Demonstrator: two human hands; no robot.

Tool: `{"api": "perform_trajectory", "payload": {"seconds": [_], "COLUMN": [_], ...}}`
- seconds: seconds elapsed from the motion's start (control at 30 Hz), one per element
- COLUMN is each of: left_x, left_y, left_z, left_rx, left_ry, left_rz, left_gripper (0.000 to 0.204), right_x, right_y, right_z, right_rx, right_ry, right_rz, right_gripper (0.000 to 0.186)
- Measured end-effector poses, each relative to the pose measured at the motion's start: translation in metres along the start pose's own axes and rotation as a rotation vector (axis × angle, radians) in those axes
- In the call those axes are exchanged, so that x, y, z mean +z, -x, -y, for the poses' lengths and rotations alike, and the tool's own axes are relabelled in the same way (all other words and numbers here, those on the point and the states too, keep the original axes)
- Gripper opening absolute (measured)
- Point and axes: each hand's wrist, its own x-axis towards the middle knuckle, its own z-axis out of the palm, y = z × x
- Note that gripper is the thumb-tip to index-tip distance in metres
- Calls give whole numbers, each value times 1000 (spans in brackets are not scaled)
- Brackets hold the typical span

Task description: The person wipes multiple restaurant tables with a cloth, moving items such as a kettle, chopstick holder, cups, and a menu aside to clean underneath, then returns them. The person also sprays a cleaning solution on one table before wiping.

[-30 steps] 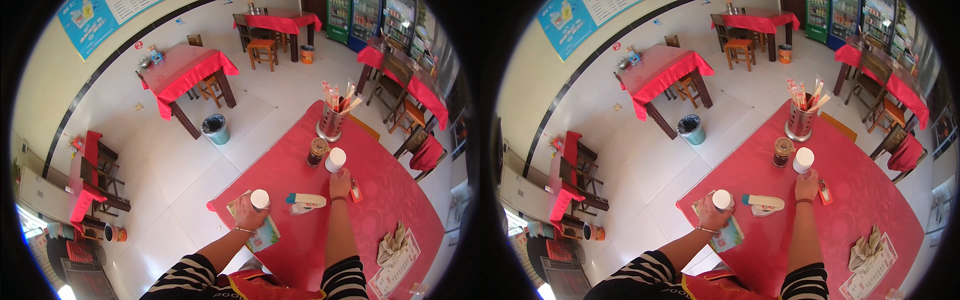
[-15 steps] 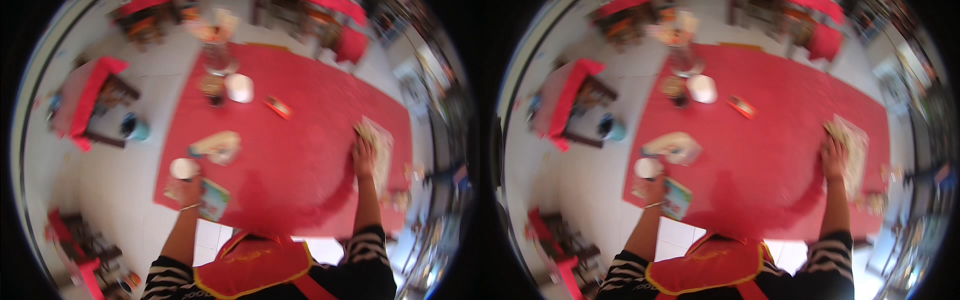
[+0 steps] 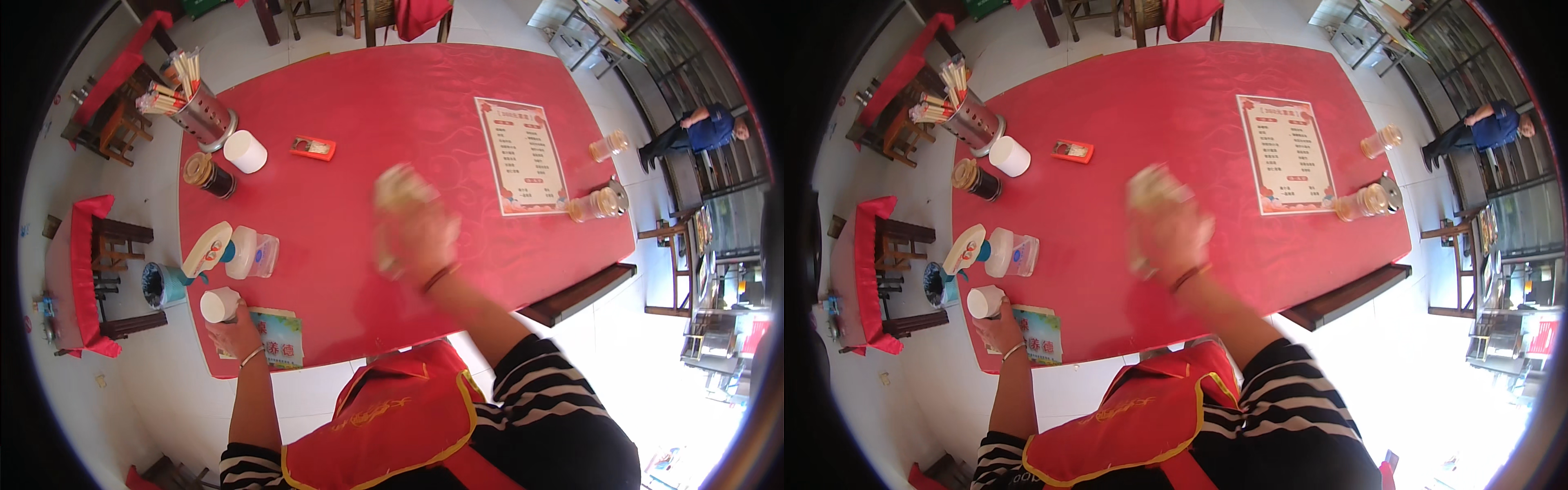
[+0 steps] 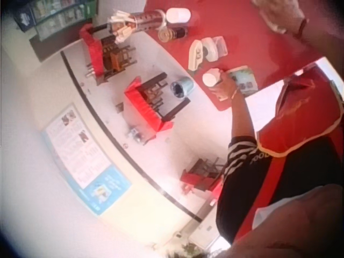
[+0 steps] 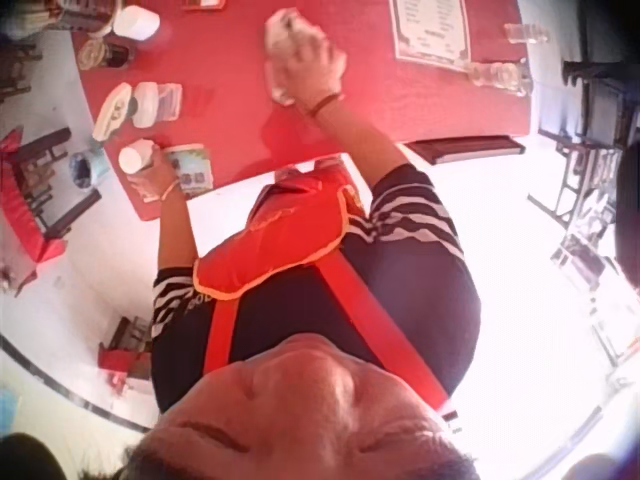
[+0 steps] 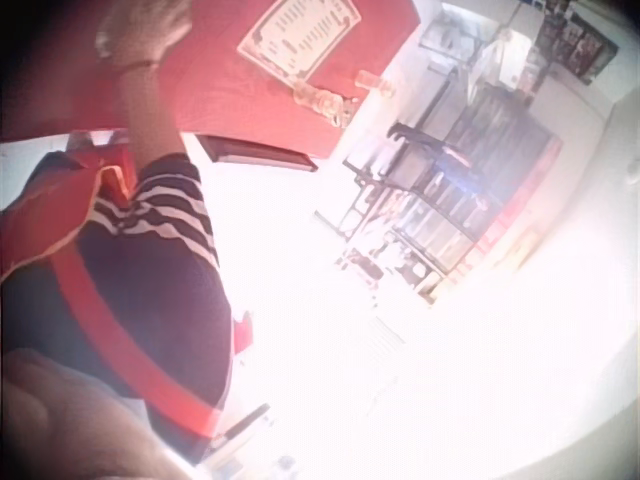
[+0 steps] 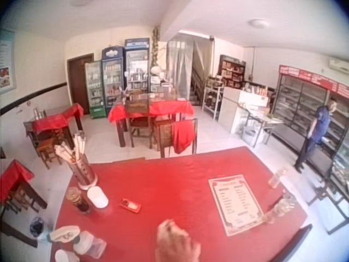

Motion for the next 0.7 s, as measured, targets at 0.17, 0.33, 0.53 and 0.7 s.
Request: {"api": "perform_trajectory", "payload": {"seconds": [0.17, 0.33, 0.53, 0.7], "left_x": [-4, -42, -128, -162], "left_y": [-5, 17, 163, 257], "left_z": [2, 24, 91, 110], "left_rx": [32, -5, -85, -374], "left_ry": [139, 749, 674, 438], "left_rz": [18, 64, 61, 58], "left_gripper": [84, 71, 70, 80], "right_x": [-47, 14, 49, 33], "right_y": [70, 34, -61, -89], "right_z": [127, -33, -134, -6], "right_rx": [-508, 7, 533, 73], "right_ry": [-844, -91, -69, -34], "right_rz": [-217, 267, 266, 413], "right_gripper": [20, 29, 47, 46]}}
